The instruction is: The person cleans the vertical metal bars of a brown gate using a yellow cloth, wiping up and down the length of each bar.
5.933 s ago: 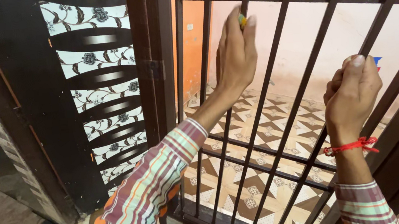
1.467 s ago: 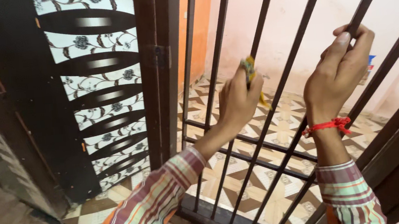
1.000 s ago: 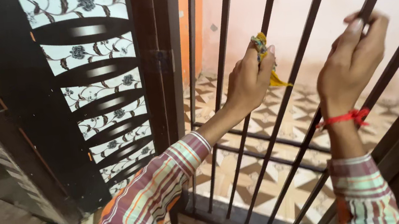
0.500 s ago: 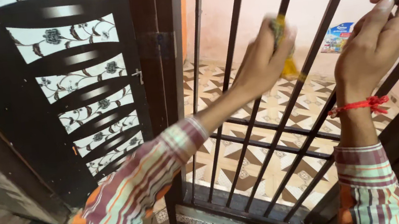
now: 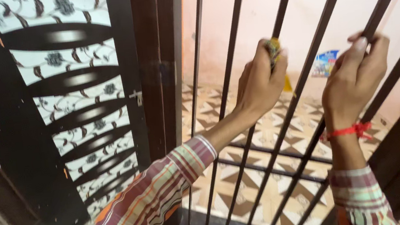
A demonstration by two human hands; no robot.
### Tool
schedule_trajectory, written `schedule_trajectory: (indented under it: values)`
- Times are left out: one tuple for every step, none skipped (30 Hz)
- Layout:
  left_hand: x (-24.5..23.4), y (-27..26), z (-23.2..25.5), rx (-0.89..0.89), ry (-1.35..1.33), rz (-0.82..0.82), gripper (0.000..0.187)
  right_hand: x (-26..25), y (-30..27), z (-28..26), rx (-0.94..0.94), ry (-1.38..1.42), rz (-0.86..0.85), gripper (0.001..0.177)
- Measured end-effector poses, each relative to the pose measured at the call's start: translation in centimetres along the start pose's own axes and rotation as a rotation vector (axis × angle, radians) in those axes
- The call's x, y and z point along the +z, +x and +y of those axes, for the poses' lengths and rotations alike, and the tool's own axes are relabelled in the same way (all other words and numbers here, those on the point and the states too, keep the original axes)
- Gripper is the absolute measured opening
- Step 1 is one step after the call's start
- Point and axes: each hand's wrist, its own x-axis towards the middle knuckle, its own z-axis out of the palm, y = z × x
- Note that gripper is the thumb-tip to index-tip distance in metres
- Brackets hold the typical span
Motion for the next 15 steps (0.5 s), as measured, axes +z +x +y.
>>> schedule_trajectory:
  values:
    - [0.1, 2.5, 0.0, 0.007, -0.025, -0.008, 0.022, 0.3, 0.2, -0.5, 0.005, 0.017, 0.005, 0.023]
    - [0.8, 5.0, 0.3, -0.001, -0.054, -0.016, 0.025, 0.1, 0.0, -0.9, 0.02, 0.028, -0.001, 0.022]
    - [1.2, 6.2, 0.4, -0.01, -0.083, -0.024, 0.029, 0.1, -0.2, -1.4, 0.037, 0.068, -0.003, 0.021]
    - [1.3, 6.1, 0.5, -0.016, -0.05, -0.009, 0.03, 0.1, -0.3, -1.8, 0.054, 0.093, -0.003, 0.021]
    - [1.4, 6.0, 0.6, -0.022, -0.016, 0.007, 0.032, -0.1, -0.5, -2.1, 0.071, 0.117, -0.002, 0.021]
    - [1.3, 6.0, 0.9, -0.025, 0.02, 0.022, 0.033, 0.0, -0.4, -2.5, 0.081, 0.132, 0.0, 0.022]
    - [1.1, 5.5, 1.1, -0.019, 0.033, 0.044, 0.029, 0.1, -0.4, -2.7, 0.092, 0.146, 0.001, 0.022]
    - [0.9, 4.3, 1.1, -0.017, 0.043, 0.064, 0.026, 0.2, -0.4, -2.8, 0.099, 0.146, 0.004, 0.022]
    - [0.7, 2.9, 1.2, -0.016, 0.052, 0.084, 0.023, 0.2, -0.4, -2.7, 0.106, 0.146, 0.006, 0.022]
    - [0.6, 1.8, 1.3, -0.054, 0.036, 0.054, 0.023, 0.1, -0.4, -2.7, 0.11, 0.145, 0.008, 0.021]
    - [0.3, 0.7, 1.4, -0.091, 0.02, 0.024, 0.023, 0.0, -0.4, -2.7, 0.109, 0.13, 0.007, 0.022]
    - [0.1, 0.1, 1.5, -0.12, 0.005, -0.005, 0.023, 0.2, -0.3, -2.7, 0.101, 0.119, 0.009, 0.022]
    - [-0.3, -0.2, 1.6, -0.127, 0.054, -0.027, 0.025, 0.1, -0.2, -2.8, 0.093, 0.108, 0.011, 0.023]
    - [-0.8, -0.2, 1.8, -0.126, 0.106, -0.048, 0.026, 0.1, 0.0, -3.0, 0.095, 0.096, 0.022, 0.021]
    - [-1.0, 0.3, 2.0, -0.125, 0.158, -0.068, 0.028, 0.2, 0.0, -3.4, 0.098, 0.085, 0.032, 0.02]
